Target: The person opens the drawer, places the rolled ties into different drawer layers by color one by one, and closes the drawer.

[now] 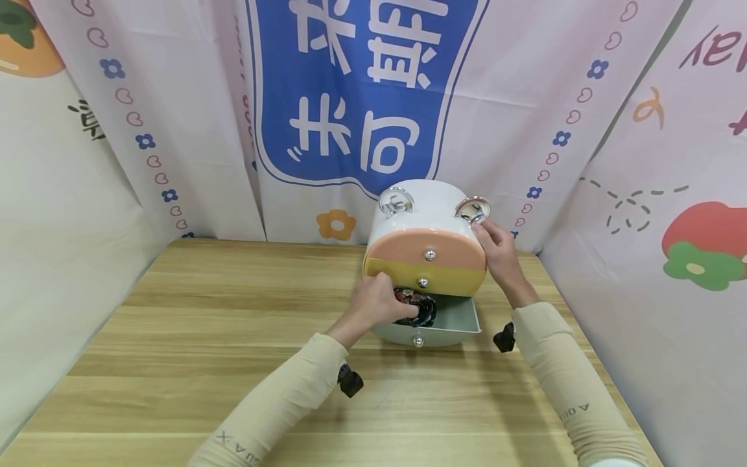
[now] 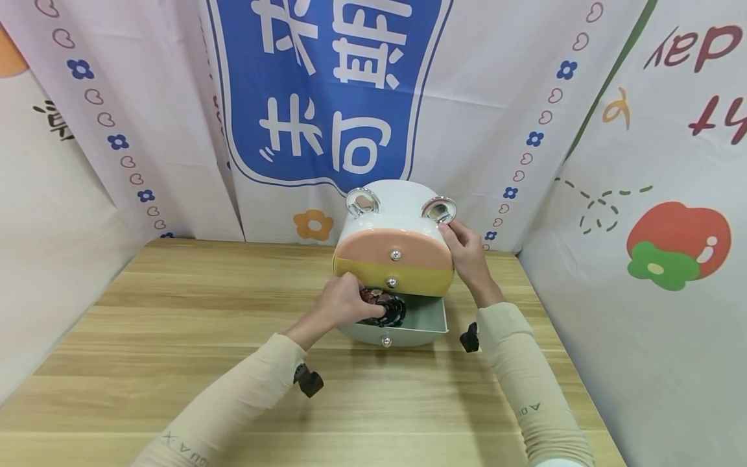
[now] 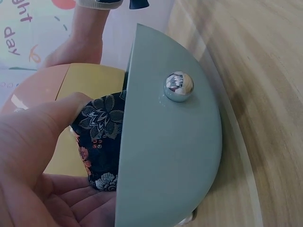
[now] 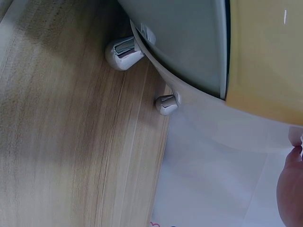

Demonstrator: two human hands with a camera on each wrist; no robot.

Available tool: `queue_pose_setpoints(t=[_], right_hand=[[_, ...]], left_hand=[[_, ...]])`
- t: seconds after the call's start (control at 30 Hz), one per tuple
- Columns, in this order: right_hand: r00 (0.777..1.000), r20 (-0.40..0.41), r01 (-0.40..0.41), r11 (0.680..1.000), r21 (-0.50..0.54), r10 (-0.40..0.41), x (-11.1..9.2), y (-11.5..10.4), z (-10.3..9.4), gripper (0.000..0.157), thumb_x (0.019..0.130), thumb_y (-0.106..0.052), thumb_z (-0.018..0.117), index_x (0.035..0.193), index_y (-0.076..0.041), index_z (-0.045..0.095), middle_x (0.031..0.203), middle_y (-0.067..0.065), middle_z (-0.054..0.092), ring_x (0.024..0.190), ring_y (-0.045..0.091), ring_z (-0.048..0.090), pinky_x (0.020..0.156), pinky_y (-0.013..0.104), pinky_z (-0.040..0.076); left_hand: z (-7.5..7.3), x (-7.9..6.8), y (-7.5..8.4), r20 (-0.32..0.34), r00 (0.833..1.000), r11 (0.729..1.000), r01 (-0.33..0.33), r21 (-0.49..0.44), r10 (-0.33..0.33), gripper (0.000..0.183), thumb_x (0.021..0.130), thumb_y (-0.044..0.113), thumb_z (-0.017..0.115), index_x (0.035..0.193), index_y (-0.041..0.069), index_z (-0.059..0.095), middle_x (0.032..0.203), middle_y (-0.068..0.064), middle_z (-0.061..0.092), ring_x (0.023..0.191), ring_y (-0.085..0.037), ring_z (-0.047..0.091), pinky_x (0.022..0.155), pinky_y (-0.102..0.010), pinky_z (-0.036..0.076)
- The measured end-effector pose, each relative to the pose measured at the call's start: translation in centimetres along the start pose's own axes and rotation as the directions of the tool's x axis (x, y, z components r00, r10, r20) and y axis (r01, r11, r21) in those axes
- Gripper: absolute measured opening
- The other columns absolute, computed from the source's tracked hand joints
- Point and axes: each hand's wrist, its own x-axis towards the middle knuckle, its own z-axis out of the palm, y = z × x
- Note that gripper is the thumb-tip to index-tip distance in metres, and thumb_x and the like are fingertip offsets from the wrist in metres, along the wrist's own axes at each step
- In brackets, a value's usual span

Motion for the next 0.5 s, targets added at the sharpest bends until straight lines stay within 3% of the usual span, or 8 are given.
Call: queue_pose_setpoints(t=[0.5], right_hand=[[1.0,-0.003,0.005,1.0,-0.006,-0.005,0.0,0.1,0.0,0.051,0.11,-0.037,0.052,0.148,-0.003,0.058,0.114,-0.015,0.071,0.104,0.005,0.067,0.092,0.015,0.054]], left_hand=[[1.4,0.1,-0.5,-0.031,0.999,0.999,0.005,-0.048,-0.006,0.04,0.072,0.041,0.09,0.068,0.018,0.058,0.058,0.005,0.059,0.055,-0.014,0.057,0.049,-0.029,0.044]])
